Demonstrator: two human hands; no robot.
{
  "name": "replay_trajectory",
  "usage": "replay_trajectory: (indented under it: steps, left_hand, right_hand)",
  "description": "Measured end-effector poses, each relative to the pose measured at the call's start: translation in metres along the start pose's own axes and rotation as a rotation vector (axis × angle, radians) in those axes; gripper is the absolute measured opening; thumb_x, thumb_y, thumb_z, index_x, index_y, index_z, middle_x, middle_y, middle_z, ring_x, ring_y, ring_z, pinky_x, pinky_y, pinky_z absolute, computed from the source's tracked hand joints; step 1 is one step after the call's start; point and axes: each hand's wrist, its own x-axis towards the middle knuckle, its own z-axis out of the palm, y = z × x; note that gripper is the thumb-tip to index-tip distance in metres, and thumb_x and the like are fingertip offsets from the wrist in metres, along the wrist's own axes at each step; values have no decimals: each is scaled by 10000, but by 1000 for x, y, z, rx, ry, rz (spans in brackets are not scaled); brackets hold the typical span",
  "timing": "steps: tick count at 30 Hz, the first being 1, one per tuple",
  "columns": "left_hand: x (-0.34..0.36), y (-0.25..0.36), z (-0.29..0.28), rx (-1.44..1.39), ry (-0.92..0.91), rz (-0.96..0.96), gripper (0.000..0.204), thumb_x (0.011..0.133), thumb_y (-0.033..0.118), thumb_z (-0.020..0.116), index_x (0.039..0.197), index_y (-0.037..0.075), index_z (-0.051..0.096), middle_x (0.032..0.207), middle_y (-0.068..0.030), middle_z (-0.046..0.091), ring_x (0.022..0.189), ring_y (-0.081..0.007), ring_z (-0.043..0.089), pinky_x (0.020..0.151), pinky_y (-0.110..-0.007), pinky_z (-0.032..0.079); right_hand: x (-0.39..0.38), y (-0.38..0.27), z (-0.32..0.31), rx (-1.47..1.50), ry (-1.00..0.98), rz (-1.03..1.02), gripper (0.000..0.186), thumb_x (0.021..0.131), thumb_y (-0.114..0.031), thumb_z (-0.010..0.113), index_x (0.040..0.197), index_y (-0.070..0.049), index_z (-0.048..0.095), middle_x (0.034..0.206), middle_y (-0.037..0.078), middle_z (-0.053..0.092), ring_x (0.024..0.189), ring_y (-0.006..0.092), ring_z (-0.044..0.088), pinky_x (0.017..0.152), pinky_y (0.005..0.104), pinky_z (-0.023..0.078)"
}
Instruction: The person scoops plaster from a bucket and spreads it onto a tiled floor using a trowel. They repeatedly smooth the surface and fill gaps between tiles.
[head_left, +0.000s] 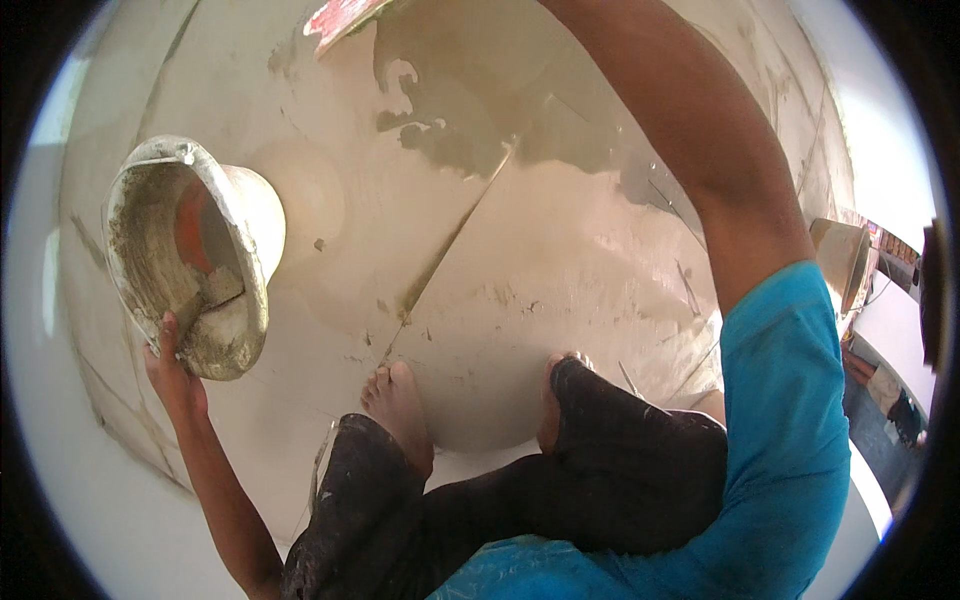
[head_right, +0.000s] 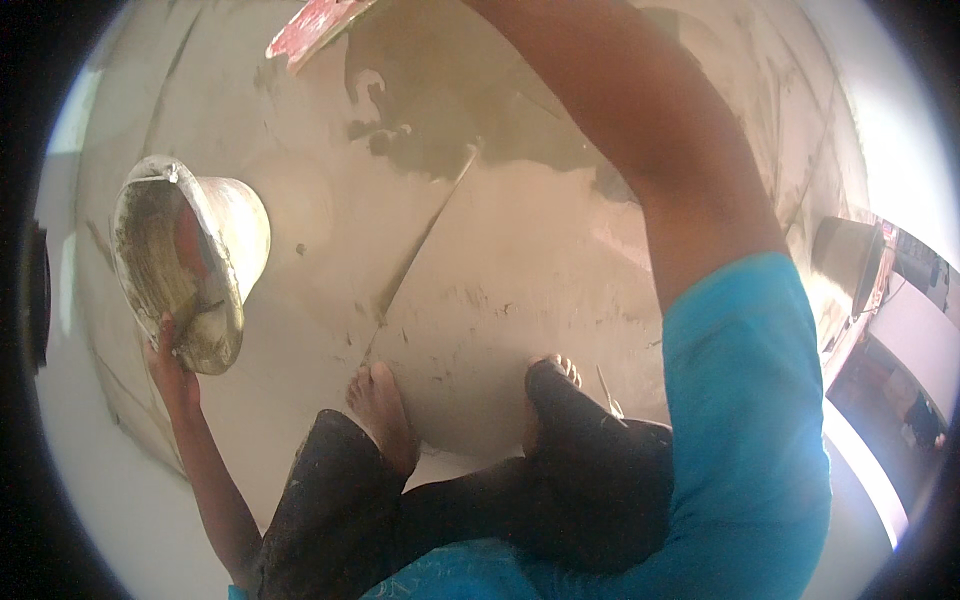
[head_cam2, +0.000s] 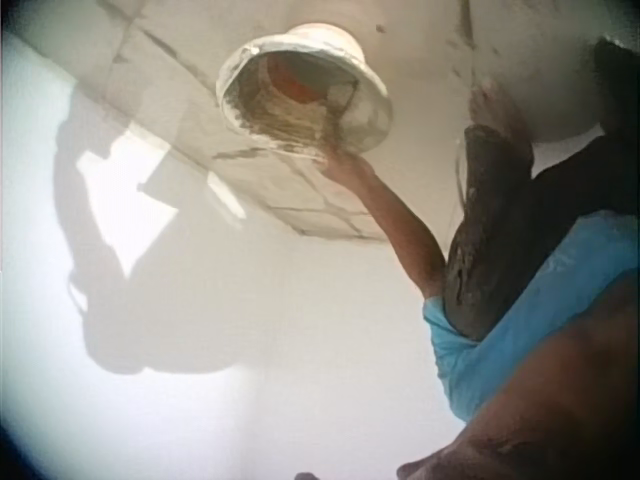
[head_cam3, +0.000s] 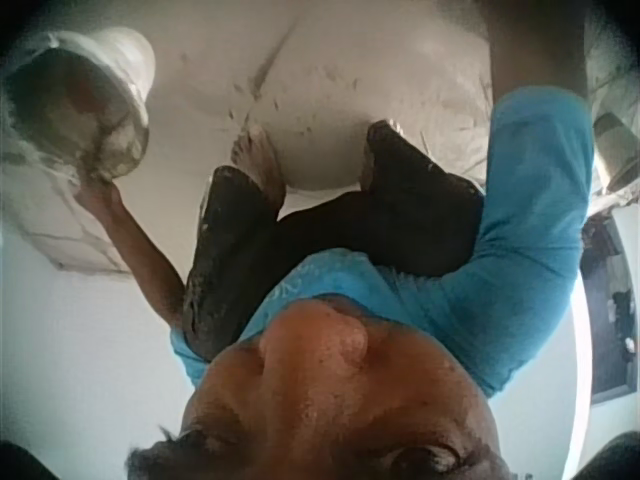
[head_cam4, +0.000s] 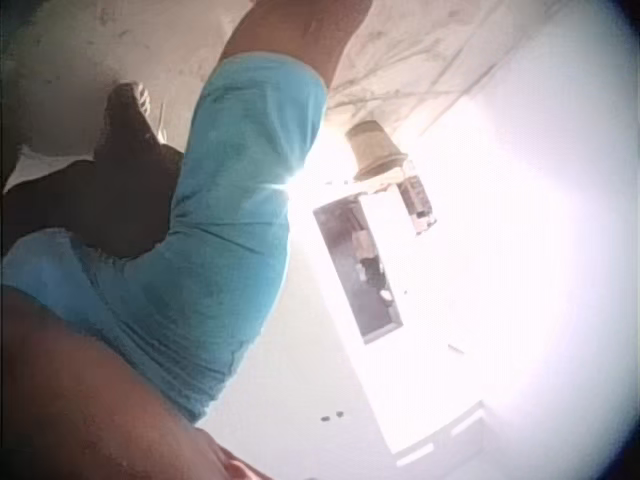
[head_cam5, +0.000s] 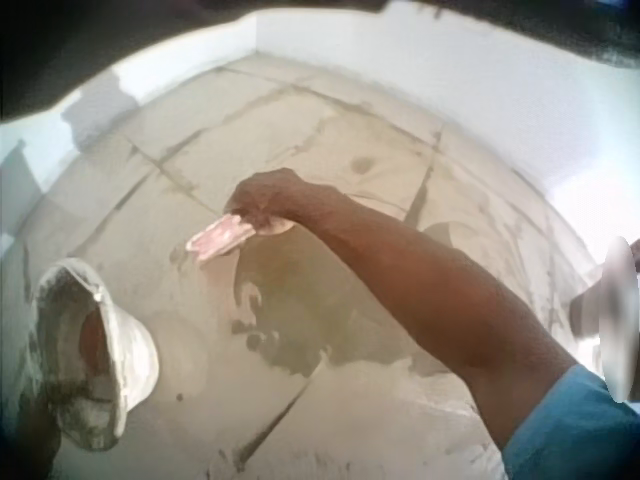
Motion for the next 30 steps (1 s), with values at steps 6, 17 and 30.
replay_trajectory:
  steps: [6,17,30]
  left_hand:
    - [0,1,-6,31,36,-8,674,843,277,712,1312,-57,361,1258,-189,488,1164,-266,508,954,-380,461]
    - [-2,1,-20,16,46,9,709,867,308,683,1376,-29,322,1303,-164,478,1203,-260,476,1004,-366,392]
    - [-18,-2,-46,60,156,21,677,915,342,606,1398,-24,305,1403,-157,403,1316,-322,371,1089,-412,323]
  right_hand:
    - [-38,-21,-15,-8,-143,-24,193,794,-131,569,957,-146,670,909,95,678,886,281,642,722,422,489]
    - [-120,-17,-6,-30,-120,-42,197,799,-145,595,978,-133,675,920,117,673,845,286,641,703,428,484]
    - [-209,186,31,-226,208,895,283,880,-237,534,1111,-127,653,1114,133,651,1047,320,607,882,440,488]
